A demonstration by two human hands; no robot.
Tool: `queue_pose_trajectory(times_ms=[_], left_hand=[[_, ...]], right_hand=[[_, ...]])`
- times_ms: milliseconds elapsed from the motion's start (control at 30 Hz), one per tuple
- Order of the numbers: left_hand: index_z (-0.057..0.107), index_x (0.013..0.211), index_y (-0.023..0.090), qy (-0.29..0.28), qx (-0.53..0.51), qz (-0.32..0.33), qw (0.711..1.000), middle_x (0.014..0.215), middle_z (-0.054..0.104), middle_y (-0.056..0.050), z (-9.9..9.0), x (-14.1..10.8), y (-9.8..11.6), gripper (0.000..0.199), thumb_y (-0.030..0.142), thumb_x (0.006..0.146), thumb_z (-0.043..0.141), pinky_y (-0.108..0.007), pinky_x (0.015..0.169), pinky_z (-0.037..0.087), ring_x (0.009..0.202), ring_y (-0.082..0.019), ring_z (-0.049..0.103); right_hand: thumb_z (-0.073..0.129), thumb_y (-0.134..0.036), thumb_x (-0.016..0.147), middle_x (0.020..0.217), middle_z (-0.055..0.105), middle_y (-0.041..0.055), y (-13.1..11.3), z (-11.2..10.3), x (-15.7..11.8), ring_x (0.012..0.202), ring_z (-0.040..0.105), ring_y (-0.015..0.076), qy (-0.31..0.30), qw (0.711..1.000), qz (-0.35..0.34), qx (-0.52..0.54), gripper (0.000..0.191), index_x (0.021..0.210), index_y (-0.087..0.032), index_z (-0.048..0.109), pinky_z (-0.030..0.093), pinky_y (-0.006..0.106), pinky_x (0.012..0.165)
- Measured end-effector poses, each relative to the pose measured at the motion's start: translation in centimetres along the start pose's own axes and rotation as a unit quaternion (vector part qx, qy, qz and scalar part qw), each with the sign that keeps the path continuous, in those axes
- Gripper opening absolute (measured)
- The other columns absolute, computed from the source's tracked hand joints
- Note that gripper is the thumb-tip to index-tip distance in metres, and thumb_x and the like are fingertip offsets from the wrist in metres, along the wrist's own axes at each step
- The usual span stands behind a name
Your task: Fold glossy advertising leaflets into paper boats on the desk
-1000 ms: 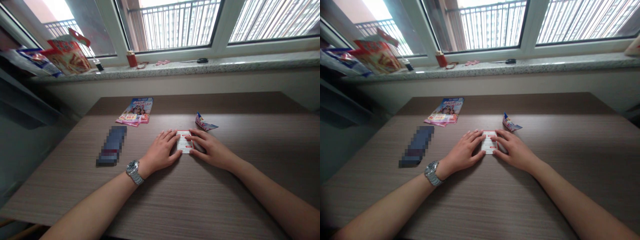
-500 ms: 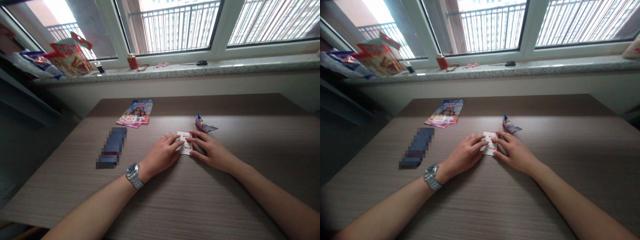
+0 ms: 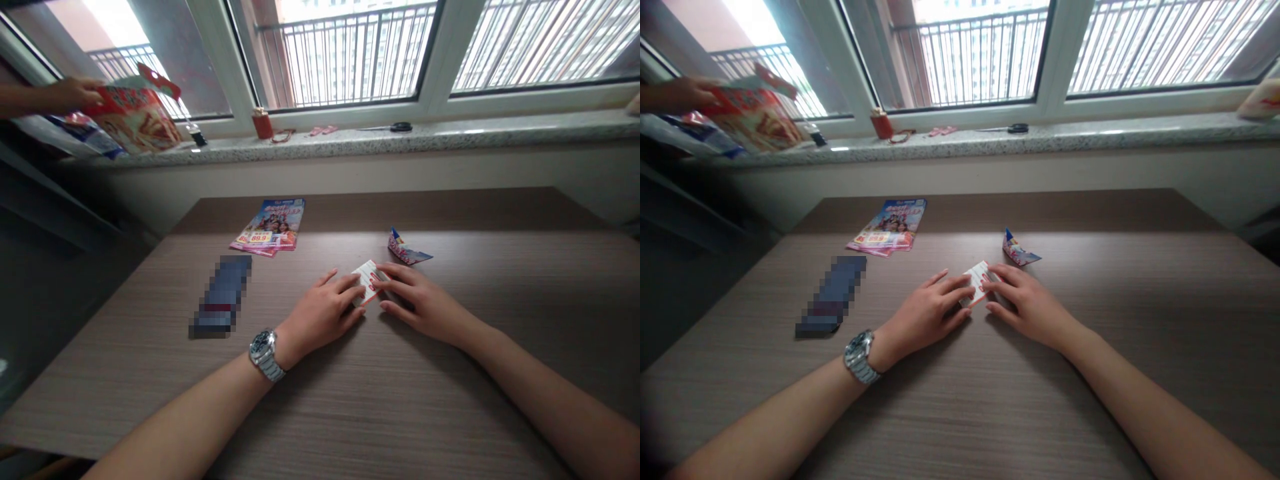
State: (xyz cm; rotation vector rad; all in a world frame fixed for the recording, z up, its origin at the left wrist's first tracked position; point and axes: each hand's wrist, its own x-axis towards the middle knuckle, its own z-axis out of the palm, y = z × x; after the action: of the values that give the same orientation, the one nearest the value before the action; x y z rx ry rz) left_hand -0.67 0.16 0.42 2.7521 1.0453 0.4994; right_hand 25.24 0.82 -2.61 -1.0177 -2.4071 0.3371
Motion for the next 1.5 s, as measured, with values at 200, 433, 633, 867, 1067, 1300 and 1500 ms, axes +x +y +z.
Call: queue_pose_trajectory(times_ms=[200,433,633,867,1067,1300,1500], left_hand=[[0.065,0.126,0.025,0.011,0.011,-0.023,1.000,0.139,0.059,-0.009,0.1,-0.1,-0.3,0.030,0.037,0.098,0.060,-0.048,0.109,0.048,0.123,-0.027,0.059],[0.067,0.119,0.024,0.015,0.001,-0.006,1.000,0.136,0.061,-0.008,0.3,0.0,-0.9,0.022,0.028,0.101,0.056,-0.046,0.116,0.042,0.119,-0.021,0.063],[0.070,0.115,0.025,0.024,-0.015,0.025,0.999,0.134,0.064,-0.007,0.2,-0.1,-1.4,0.021,0.025,0.101,0.055,-0.043,0.113,0.047,0.121,-0.022,0.064],[0.069,0.120,0.025,0.006,-0.022,0.025,0.999,0.138,0.062,-0.007,-0.1,-0.1,-1.6,0.023,0.030,0.098,0.061,-0.046,0.116,0.044,0.123,-0.022,0.063],[0.070,0.118,0.027,0.020,-0.005,0.034,0.999,0.134,0.066,-0.005,0.2,-0.2,-1.7,0.022,0.030,0.101,0.057,-0.043,0.112,0.048,0.121,-0.022,0.065],[0.071,0.115,0.025,0.035,0.013,0.014,0.999,0.130,0.068,-0.007,0.5,-0.1,-1.0,0.021,0.028,0.101,0.055,-0.042,0.104,0.053,0.119,-0.025,0.066],[0.071,0.109,0.022,0.031,0.014,-0.007,0.999,0.126,0.070,-0.007,0.3,0.1,-0.5,0.020,0.030,0.102,0.054,-0.041,0.096,0.054,0.110,-0.025,0.069]], right_hand=[[0.057,-0.028,0.099,0.149,0.052,0.0152,-0.1,-0.1,-0.1,0.139,0.049,0.0302,-0.009,0.999,-0.008,0.031,0.028,0.125,-0.024,0.066,0.045,0.052,0.113],[0.057,-0.025,0.099,0.143,0.056,0.0149,-0.2,-0.2,-0.1,0.135,0.052,0.0291,-0.007,0.999,-0.027,0.035,0.026,0.123,-0.024,0.068,0.048,0.051,0.109],[0.059,-0.023,0.098,0.137,0.060,0.0149,-0.4,-0.4,0.2,0.126,0.058,0.0286,-0.001,0.999,-0.030,0.026,0.026,0.123,-0.023,0.067,0.051,0.051,0.105],[0.059,-0.024,0.098,0.135,0.061,0.0145,-0.1,-0.3,0.1,0.127,0.058,0.0285,-0.003,0.999,-0.034,0.022,0.025,0.122,-0.023,0.067,0.052,0.050,0.104],[0.057,-0.023,0.099,0.134,0.063,0.0131,-0.2,-0.4,0.2,0.125,0.060,0.0278,0.000,0.999,-0.031,0.035,0.024,0.120,-0.025,0.068,0.053,0.049,0.103],[0.061,-0.023,0.097,0.136,0.061,0.0141,-0.2,-0.2,0.0,0.125,0.059,0.0286,0.011,0.999,-0.022,0.033,0.028,0.124,-0.025,0.066,0.052,0.049,0.104],[0.066,-0.025,0.094,0.117,0.065,0.0118,-0.4,-0.5,0.0,0.106,0.065,0.0261,0.056,0.998,-0.015,0.017,0.018,0.111,-0.024,0.070,0.057,0.043,0.090]])
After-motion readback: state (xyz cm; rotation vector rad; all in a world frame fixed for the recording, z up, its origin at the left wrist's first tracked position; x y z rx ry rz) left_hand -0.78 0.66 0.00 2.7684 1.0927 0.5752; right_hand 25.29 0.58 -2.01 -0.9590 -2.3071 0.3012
